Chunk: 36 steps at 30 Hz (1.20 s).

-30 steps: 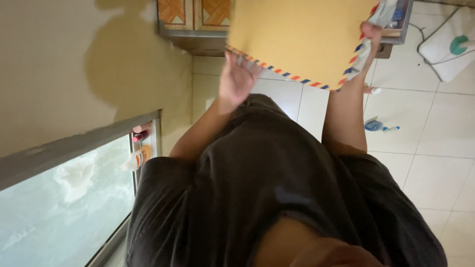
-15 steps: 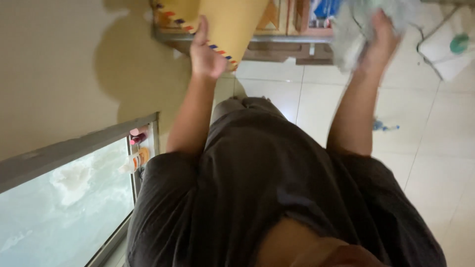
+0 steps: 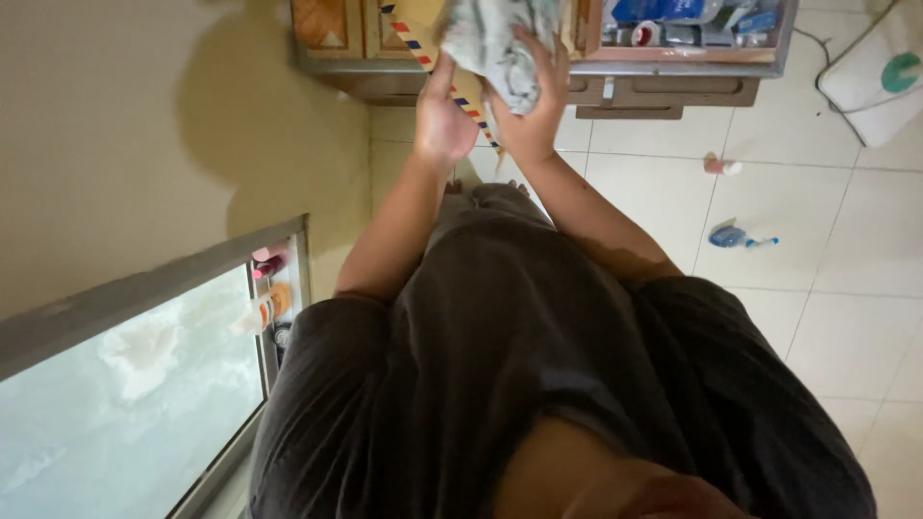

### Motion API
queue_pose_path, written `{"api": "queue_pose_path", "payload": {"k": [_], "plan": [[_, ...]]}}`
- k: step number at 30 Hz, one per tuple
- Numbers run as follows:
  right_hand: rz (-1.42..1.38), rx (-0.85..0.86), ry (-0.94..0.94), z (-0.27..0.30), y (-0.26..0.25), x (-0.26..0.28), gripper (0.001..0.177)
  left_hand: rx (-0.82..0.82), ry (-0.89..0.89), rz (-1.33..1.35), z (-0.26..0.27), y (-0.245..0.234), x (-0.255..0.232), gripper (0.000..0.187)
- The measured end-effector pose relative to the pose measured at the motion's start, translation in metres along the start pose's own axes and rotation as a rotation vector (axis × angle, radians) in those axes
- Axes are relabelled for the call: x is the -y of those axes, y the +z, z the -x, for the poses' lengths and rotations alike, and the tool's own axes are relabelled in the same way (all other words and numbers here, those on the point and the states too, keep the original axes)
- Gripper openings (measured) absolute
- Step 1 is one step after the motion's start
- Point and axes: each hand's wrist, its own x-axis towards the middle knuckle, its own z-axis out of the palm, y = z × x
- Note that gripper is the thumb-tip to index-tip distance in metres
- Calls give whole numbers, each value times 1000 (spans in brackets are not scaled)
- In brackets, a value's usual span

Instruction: Dusting and cleaning various objects on a shelf using a cloth.

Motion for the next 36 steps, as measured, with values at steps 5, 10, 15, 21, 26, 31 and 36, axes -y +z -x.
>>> {"api": "queue_pose_path", "payload": {"k": [5, 10, 15, 21, 26, 31, 36], "plan": [[-359, -50, 741, 53, 0, -91, 52, -325, 0, -369, 15, 34, -67, 81], [-620, -173, 951, 90, -65, -136, 39, -390, 235, -852, -12, -54, -163, 61], [-500, -311, 1034, 84, -115, -109, 44, -164, 571, -889, -66, -92, -196, 33], [-534, -495, 1048, 86, -121, -94, 46, -143, 629, -1897, -114, -105, -153, 44], [-625, -499, 1170, 110, -92, -118, 48, 293, 778, -2292, -134, -112, -139, 75], [-943, -366, 1086, 40, -29, -103, 51, 380, 771, -2414, -161, -145, -105, 83], [-952, -316, 1039, 1, 1, -129, 50, 301, 255, -2632, -166, -193, -83, 104]]}}
